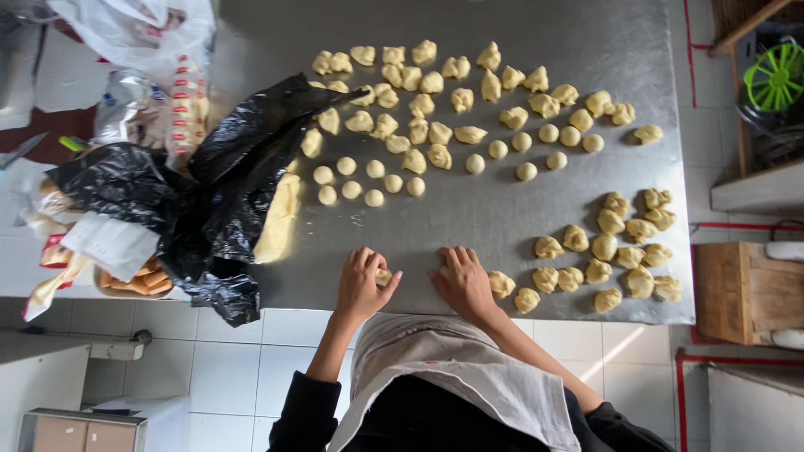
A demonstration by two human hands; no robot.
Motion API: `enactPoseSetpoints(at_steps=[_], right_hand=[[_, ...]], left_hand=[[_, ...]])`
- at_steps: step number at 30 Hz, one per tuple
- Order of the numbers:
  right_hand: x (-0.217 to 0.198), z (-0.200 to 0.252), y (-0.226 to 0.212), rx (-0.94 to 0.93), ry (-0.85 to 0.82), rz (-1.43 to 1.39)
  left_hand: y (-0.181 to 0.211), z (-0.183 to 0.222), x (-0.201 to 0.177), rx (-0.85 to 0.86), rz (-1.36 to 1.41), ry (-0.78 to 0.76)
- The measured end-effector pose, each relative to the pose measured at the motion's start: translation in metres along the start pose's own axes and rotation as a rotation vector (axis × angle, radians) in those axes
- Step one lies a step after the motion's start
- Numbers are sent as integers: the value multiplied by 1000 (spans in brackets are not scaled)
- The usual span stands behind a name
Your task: The person rolls small pieces of dough into spheres by hand on a metal table, lining up the finished rounds in rows.
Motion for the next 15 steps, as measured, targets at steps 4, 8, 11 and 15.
enactPoseSetpoints(at_steps=[4,8,11,15], right_hand=[[26,-41,12,94,112,205],[72,-35,15,-30,153,45],[64,30,9,-235,152,242],[32,-8,40,-25,99,198]], left_hand=[[-7,-41,29,144,-178,259],[-8,-46,87,209,-108,233],[-28,13,82,337,-78,300],[-69,-6,35,108,-108,259]])
Point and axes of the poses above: each hand's wrist, its own z-axis away from the middle knuckle, its own x-axis out of the palm, y = z × x, the point moved 2 cm from there along -z, towards the middle knuckle, and after that the axes turned 15 degrees about -y, right-handed, at the moved point
